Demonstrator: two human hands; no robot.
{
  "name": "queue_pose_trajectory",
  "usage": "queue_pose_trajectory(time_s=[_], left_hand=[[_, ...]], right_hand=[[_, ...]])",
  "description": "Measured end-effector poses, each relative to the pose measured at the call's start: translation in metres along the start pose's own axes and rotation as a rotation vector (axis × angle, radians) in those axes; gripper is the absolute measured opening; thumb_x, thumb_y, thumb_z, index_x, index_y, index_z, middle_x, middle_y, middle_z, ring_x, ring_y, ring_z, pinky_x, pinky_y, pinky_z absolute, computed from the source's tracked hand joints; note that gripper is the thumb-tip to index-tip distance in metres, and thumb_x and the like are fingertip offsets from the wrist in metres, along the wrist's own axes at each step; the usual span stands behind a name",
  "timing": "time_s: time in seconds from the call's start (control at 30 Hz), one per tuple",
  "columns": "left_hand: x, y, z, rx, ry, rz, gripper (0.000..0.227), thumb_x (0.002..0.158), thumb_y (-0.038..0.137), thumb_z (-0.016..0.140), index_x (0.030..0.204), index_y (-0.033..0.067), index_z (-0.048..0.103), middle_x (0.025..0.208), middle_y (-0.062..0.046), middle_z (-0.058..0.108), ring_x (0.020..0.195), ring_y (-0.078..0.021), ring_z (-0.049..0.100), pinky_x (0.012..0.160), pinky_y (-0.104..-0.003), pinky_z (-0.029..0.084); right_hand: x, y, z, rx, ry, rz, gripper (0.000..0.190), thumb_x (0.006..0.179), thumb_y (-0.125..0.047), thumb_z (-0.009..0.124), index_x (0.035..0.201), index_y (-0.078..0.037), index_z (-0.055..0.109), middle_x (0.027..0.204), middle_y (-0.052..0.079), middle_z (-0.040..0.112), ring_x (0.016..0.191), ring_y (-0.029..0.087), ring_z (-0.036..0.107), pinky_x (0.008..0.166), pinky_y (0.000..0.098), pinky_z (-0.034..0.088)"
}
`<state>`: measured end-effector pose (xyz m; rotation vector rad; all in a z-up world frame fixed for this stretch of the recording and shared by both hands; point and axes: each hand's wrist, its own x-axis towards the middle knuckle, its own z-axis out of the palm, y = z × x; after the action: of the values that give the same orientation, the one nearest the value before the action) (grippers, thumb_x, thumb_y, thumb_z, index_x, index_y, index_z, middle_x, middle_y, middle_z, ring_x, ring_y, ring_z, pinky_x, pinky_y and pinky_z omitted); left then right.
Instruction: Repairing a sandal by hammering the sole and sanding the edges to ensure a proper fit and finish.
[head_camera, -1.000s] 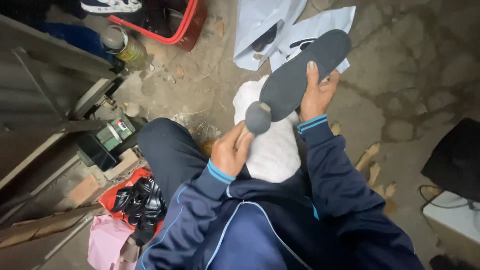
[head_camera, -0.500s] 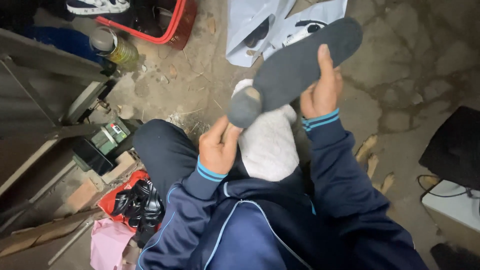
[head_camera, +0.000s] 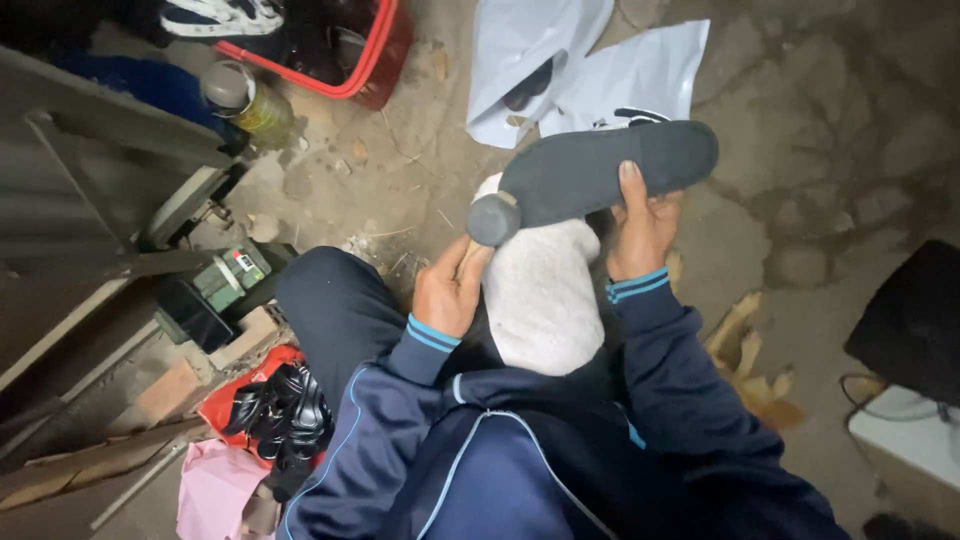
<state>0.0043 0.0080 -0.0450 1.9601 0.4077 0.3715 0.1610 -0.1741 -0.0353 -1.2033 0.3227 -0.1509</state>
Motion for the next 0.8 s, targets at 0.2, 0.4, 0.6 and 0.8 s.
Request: queue_pose_trajectory(time_s=[0.2, 0.4, 0.6, 0.8], left_hand=[[-0.004, 0.010, -0.004, 0.038, -0.042, -0.012, 0.037, 0.100, 0.032, 0.068, 0.124, 0.0053, 0.072, 0.105, -0.020, 0.077, 0.104, -0.0415, 0.070, 0.083, -0.052, 0.059], [0.003, 0.012, -0.005, 0.042, -0.056, 0.008, 0.041, 0.101, 0.033, 0.068, 0.125, -0.0004, 0.071, 0.103, -0.024, 0.076, 0.101, -0.0431, 0.070, 0.082, -0.052, 0.059], [0.014, 0.029, -0.025, 0.045, -0.038, -0.031, 0.039, 0.100, 0.033, 0.068, 0.125, 0.0026, 0.071, 0.105, -0.022, 0.076, 0.103, -0.0424, 0.070, 0.082, -0.052, 0.060], [0.008, 0.035, -0.014, 0.007, -0.020, 0.028, 0.036, 0.101, 0.026, 0.066, 0.129, 0.0039, 0.070, 0.109, -0.021, 0.076, 0.104, -0.0417, 0.070, 0.083, -0.049, 0.060]], right_hand=[[0.053, -0.021, -0.059, -0.294, -0.138, -0.027, 0.090, 0.104, -0.066, 0.069, 0.152, -0.004, 0.026, 0.153, 0.028, 0.017, 0.139, 0.045, 0.030, 0.104, 0.0593, 0.049], [0.091, -0.069, -0.055, -0.835, -0.450, -0.058, 0.058, 0.094, -0.056, 0.079, 0.139, -0.026, 0.058, 0.129, 0.016, 0.056, 0.119, 0.036, 0.056, 0.095, 0.0481, 0.053], [0.045, -0.110, -0.052, -1.270, -0.606, 0.122, 0.092, 0.079, -0.059, 0.080, 0.149, -0.006, 0.052, 0.136, 0.037, 0.054, 0.124, 0.049, 0.055, 0.100, 0.0561, 0.045], [-0.016, -0.089, -0.086, -0.880, -0.450, 0.358, 0.077, 0.084, -0.034, 0.083, 0.137, 0.008, 0.046, 0.123, 0.042, 0.050, 0.081, 0.045, 0.070, 0.070, 0.0486, 0.061]])
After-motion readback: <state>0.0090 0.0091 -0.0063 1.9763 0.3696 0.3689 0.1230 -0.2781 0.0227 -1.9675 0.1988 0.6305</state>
